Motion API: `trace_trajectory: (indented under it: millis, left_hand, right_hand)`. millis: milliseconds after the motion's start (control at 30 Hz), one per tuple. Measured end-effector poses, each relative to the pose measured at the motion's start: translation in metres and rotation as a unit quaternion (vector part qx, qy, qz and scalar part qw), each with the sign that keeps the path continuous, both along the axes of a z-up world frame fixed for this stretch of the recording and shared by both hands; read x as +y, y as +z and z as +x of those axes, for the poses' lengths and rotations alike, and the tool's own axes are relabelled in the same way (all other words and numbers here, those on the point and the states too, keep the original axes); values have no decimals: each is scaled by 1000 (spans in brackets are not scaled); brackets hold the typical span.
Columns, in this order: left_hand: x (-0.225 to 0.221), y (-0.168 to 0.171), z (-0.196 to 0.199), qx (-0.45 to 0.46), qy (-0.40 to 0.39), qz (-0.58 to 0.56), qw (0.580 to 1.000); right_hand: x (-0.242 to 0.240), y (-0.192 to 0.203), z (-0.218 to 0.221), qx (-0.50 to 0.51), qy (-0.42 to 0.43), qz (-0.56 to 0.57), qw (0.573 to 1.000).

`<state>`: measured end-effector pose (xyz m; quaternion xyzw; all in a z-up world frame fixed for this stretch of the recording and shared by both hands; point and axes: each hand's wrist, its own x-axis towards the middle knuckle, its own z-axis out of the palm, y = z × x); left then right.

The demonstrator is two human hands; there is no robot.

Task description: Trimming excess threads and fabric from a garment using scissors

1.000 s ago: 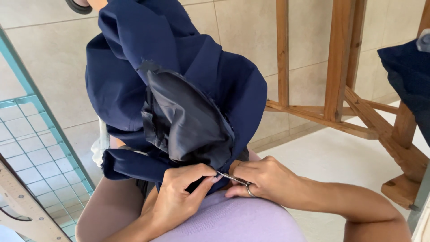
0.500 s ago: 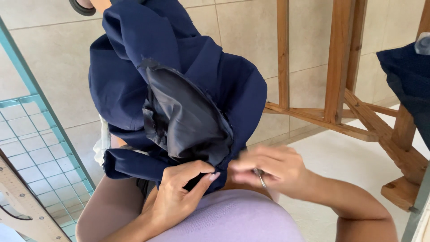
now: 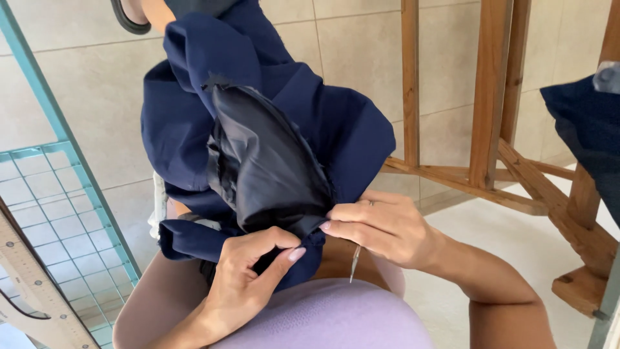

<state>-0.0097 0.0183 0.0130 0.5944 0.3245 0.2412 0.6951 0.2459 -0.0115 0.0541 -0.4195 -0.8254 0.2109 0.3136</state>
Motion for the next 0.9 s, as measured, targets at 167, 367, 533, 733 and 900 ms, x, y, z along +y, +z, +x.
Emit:
trace_trajectory:
  millis: [167,367,533,733,900]
  left_hand:
    - [12,7,-6,-4,-15,15,1000]
    - [35,28,-3,-7,-39,112,993]
    - [34,-1,-7,70,-8,63,996]
    - [48,-33,-2,20,-14,-135,991]
    - [50,-59,-4,-116,13,-289,950]
  right_hand:
    - [-4,-4,3,22,-31,-14,999]
    - [-20,-48,-11,-2,-85,22,996]
    - [3,-49,-23,71,-117,-72,988]
    - [13,-54,-30,151,-94,-118,977]
    - [21,-71,-27,210,-174,-19,962]
